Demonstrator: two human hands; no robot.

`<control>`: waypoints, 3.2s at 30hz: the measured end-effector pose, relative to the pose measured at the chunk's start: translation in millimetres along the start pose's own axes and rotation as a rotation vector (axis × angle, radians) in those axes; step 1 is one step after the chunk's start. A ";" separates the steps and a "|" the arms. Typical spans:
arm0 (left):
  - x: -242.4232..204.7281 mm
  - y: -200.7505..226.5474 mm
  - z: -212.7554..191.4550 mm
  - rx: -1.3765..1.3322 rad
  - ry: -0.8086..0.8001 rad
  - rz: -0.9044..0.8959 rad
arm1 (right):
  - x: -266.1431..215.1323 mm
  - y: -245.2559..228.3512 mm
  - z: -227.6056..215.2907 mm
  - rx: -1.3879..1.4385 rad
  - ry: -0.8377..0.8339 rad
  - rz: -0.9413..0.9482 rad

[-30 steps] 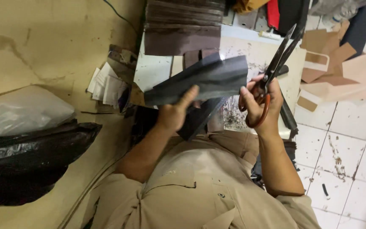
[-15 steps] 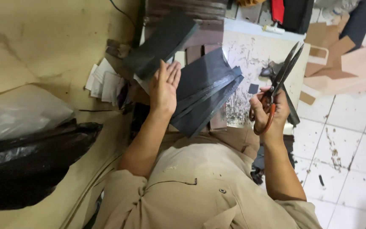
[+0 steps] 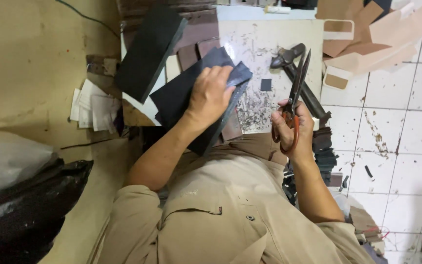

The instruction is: Cutting leather strips with scissors and using a hammer to flatten leather components on a workbench.

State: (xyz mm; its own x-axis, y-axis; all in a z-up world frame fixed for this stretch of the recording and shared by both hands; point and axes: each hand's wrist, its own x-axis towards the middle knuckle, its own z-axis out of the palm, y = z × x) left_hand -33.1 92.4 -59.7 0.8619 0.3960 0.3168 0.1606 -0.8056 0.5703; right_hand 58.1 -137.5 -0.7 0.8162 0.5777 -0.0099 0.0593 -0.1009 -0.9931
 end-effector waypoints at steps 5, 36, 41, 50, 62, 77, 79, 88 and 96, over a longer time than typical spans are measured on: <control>3.4 4.8 -18.4 -0.054 -0.010 -0.058 | 15.6 0.4 3.3 0.031 -0.019 0.041; 15.7 106.0 21.7 -1.524 0.533 -0.670 | 18.5 -18.0 0.8 0.274 0.043 0.026; 24.7 114.8 0.7 -1.476 0.520 -0.707 | -28.7 37.6 9.5 0.219 -0.156 0.047; 18.6 117.5 14.3 -1.313 0.474 -0.747 | -26.0 5.7 16.5 -0.013 -0.141 0.058; 26.3 120.5 10.2 -1.315 0.493 -0.768 | -21.9 -8.7 17.1 -0.104 -0.109 0.055; 26.2 118.7 15.1 -1.292 0.504 -0.757 | -21.3 -10.4 14.2 -0.144 -0.119 0.062; 27.2 120.4 13.5 -1.294 0.508 -0.748 | -22.1 -8.4 14.9 -0.136 -0.117 0.059; 25.7 120.5 20.2 -1.306 0.502 -0.751 | -24.7 -1.6 16.3 -0.099 -0.099 0.037; 22.4 115.5 23.3 -1.305 0.443 -0.785 | -27.4 6.9 14.6 -0.084 -0.087 0.043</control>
State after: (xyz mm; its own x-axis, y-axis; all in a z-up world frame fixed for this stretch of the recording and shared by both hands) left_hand 15.9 -2.0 -4.4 0.5273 0.7935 -0.3038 -0.2275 0.4763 0.8493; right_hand 27.8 -142.2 -9.0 0.7663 0.6391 -0.0663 0.0761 -0.1928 -0.9783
